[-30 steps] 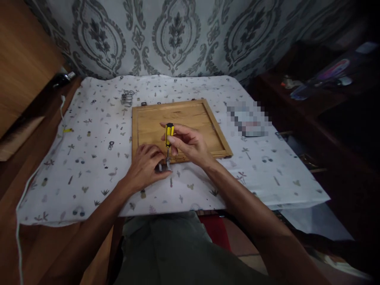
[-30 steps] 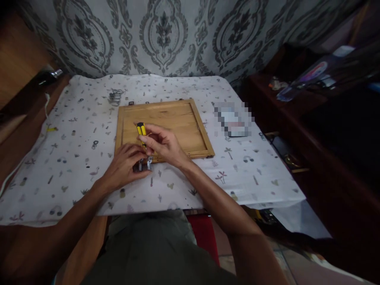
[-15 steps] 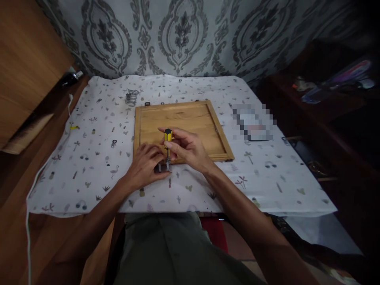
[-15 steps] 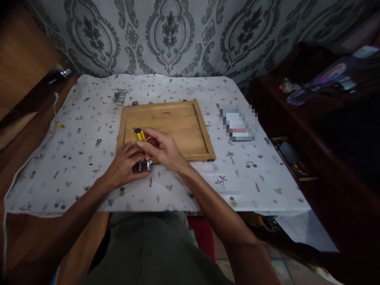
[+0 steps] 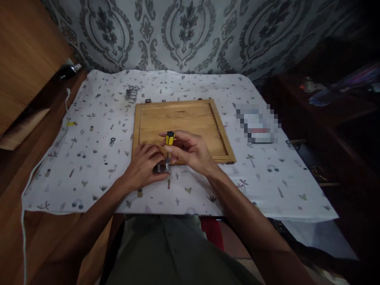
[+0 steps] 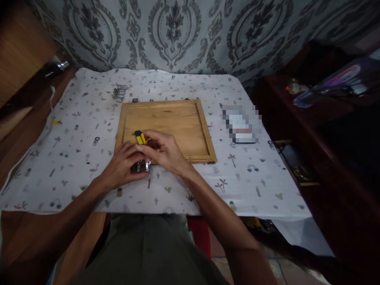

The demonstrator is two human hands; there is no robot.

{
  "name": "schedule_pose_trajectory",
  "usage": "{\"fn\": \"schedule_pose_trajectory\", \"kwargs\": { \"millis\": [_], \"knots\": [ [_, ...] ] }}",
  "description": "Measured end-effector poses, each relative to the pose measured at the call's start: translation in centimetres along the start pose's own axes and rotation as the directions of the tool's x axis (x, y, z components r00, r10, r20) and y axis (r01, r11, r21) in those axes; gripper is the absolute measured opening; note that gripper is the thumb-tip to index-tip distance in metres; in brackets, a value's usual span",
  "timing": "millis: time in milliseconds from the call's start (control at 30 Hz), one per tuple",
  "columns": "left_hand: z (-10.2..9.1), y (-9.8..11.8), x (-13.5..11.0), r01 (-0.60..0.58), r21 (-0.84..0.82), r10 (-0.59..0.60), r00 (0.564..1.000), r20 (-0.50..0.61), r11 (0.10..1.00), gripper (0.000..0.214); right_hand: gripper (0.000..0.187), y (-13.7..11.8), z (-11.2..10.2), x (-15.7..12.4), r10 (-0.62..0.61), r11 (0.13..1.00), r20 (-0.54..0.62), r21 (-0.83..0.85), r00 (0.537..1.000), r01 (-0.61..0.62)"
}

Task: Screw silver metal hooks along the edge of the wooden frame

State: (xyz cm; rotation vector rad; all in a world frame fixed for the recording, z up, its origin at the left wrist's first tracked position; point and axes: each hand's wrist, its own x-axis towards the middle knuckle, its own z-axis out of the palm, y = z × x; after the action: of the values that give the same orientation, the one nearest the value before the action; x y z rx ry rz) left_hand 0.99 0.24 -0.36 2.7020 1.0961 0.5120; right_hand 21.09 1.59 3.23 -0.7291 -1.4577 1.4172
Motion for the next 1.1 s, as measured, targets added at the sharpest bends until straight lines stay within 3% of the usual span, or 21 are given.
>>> {"fn": "schedule_pose_trajectory", "kwargs": {
  "millis": [333,733,1100],
  "knots": [
    [0.0,0.0,0.1,-0.01,-0.007,0.01,1.0,-0.002,1.0,0.031,0.043,1.3,0.2,0.1,-0.05,0.999,-0.109,-0.013,0.993,0.049],
    [0.1,-0.1,-0.1,-0.005,-0.051,0.004,1.0,-0.017,0.999,0.028,0.028,0.9,-0.3,0.0,-0.126,0.985,-0.078,-0.126,0.989,0.116],
    [0.3,0.0,-0.1,0.012,-0.048,-0.013,1.0,-0.013,0.999,0.026,0.044,1.3,0.2,0.0,-0.078,0.996,-0.17,-0.052,0.982,0.07]
  ]
}}
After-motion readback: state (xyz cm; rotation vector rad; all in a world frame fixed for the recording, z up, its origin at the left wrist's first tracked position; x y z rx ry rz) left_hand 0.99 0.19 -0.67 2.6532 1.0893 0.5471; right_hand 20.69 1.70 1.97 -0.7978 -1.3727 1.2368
